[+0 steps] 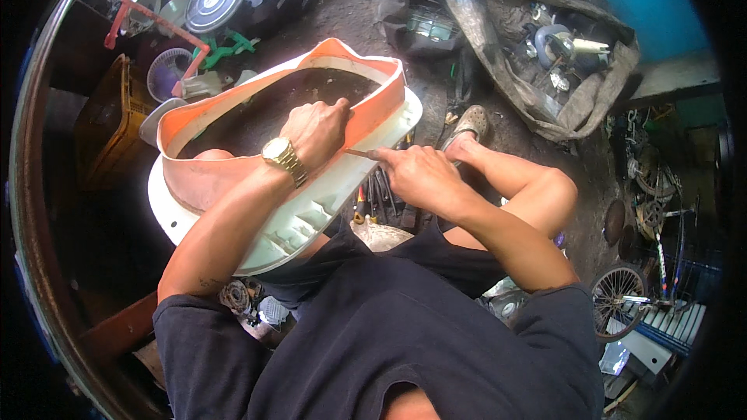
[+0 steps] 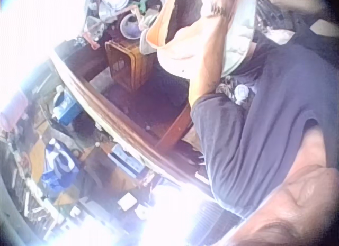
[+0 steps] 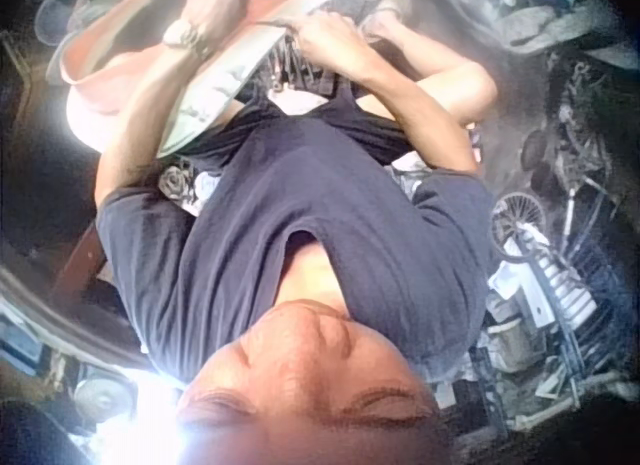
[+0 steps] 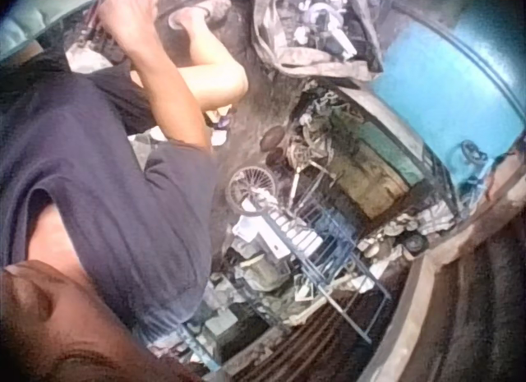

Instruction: The person sits on the floor and uses a knife to scrape and trim the edges of a large white plastic frame with an orange interior. They repeatedly turn the frame over and work on different sections, removing material from the edges.

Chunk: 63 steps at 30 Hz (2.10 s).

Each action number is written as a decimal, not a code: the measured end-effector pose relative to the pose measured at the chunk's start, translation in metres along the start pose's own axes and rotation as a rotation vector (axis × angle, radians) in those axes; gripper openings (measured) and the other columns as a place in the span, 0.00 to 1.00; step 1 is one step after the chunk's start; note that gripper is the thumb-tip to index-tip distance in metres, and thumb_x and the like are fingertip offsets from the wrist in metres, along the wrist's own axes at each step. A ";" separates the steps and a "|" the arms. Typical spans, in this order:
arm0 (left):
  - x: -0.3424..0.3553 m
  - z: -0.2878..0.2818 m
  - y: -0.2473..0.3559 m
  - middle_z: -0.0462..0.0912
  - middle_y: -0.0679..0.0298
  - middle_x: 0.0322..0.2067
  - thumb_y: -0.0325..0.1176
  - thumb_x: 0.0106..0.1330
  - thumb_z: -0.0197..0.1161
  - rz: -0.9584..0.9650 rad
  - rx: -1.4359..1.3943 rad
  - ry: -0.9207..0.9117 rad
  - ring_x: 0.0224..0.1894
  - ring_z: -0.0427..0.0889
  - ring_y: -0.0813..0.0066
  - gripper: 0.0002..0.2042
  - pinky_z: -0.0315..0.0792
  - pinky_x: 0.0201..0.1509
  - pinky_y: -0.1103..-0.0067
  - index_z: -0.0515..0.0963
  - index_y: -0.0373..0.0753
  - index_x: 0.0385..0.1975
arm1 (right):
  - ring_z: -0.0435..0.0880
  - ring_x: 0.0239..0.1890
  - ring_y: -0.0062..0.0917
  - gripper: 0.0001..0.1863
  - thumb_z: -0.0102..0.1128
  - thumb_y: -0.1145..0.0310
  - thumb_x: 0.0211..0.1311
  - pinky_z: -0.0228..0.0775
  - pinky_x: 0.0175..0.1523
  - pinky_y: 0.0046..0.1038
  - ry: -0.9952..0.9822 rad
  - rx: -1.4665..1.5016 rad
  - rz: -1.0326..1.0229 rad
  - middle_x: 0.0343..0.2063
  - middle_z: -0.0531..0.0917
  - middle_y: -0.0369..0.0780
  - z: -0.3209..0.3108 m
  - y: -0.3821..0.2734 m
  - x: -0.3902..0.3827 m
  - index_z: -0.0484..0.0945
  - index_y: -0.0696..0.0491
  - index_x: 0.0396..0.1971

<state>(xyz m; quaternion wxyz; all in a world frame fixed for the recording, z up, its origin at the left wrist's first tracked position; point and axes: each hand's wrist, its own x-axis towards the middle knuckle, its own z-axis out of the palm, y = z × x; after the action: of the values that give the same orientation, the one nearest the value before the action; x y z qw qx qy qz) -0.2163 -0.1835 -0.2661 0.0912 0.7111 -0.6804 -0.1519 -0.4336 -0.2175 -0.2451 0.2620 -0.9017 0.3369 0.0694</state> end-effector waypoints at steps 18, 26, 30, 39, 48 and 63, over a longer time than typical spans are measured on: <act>0.008 0.003 -0.011 0.81 0.44 0.22 0.36 0.70 0.54 -0.050 0.070 -0.006 0.28 0.83 0.42 0.09 0.75 0.32 0.54 0.77 0.38 0.39 | 0.84 0.27 0.50 0.18 0.50 0.70 0.63 0.76 0.30 0.48 0.281 -0.047 -0.135 0.25 0.83 0.50 0.073 0.038 0.076 0.77 0.41 0.53; 0.009 -0.005 -0.013 0.81 0.43 0.23 0.39 0.73 0.52 -0.083 0.092 -0.034 0.30 0.84 0.42 0.12 0.76 0.33 0.54 0.77 0.36 0.36 | 0.85 0.30 0.51 0.19 0.48 0.69 0.64 0.76 0.36 0.51 0.319 -0.034 -0.031 0.27 0.84 0.51 0.073 0.065 0.077 0.76 0.39 0.54; 0.005 0.001 -0.006 0.79 0.43 0.20 0.40 0.73 0.53 -0.025 0.090 -0.011 0.27 0.82 0.41 0.11 0.74 0.31 0.54 0.76 0.38 0.37 | 0.87 0.34 0.48 0.24 0.50 0.70 0.58 0.78 0.38 0.50 0.235 -0.071 0.051 0.28 0.85 0.53 0.082 0.085 0.114 0.77 0.40 0.56; -0.010 -0.004 -0.013 0.80 0.46 0.19 0.41 0.74 0.52 -0.027 0.132 0.011 0.27 0.82 0.43 0.12 0.74 0.30 0.55 0.75 0.39 0.34 | 0.88 0.38 0.46 0.22 0.51 0.52 0.66 0.79 0.45 0.48 0.166 -0.083 0.217 0.36 0.87 0.50 0.089 0.158 0.140 0.77 0.36 0.59; -0.020 -0.003 -0.008 0.78 0.46 0.17 0.42 0.75 0.52 0.032 0.141 -0.033 0.23 0.80 0.42 0.14 0.72 0.26 0.54 0.73 0.39 0.30 | 0.88 0.43 0.40 0.20 0.47 0.59 0.71 0.81 0.46 0.45 0.286 -0.111 0.337 0.42 0.86 0.48 0.150 0.171 0.217 0.79 0.37 0.58; -0.039 -0.179 -0.007 0.72 0.55 0.13 0.33 0.68 0.61 0.269 0.271 0.335 0.17 0.74 0.51 0.14 0.66 0.23 0.64 0.70 0.38 0.21 | 0.86 0.47 0.39 0.18 0.59 0.56 0.62 0.77 0.52 0.42 0.149 -0.198 0.101 0.43 0.88 0.42 -0.149 0.151 0.040 0.85 0.39 0.50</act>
<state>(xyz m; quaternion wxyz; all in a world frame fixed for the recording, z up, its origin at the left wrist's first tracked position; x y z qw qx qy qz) -0.1500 -0.1576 -0.0969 0.1260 0.6350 -0.7585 0.0742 -0.5085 -0.4138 -0.1940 0.1422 -0.9077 0.3919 0.0484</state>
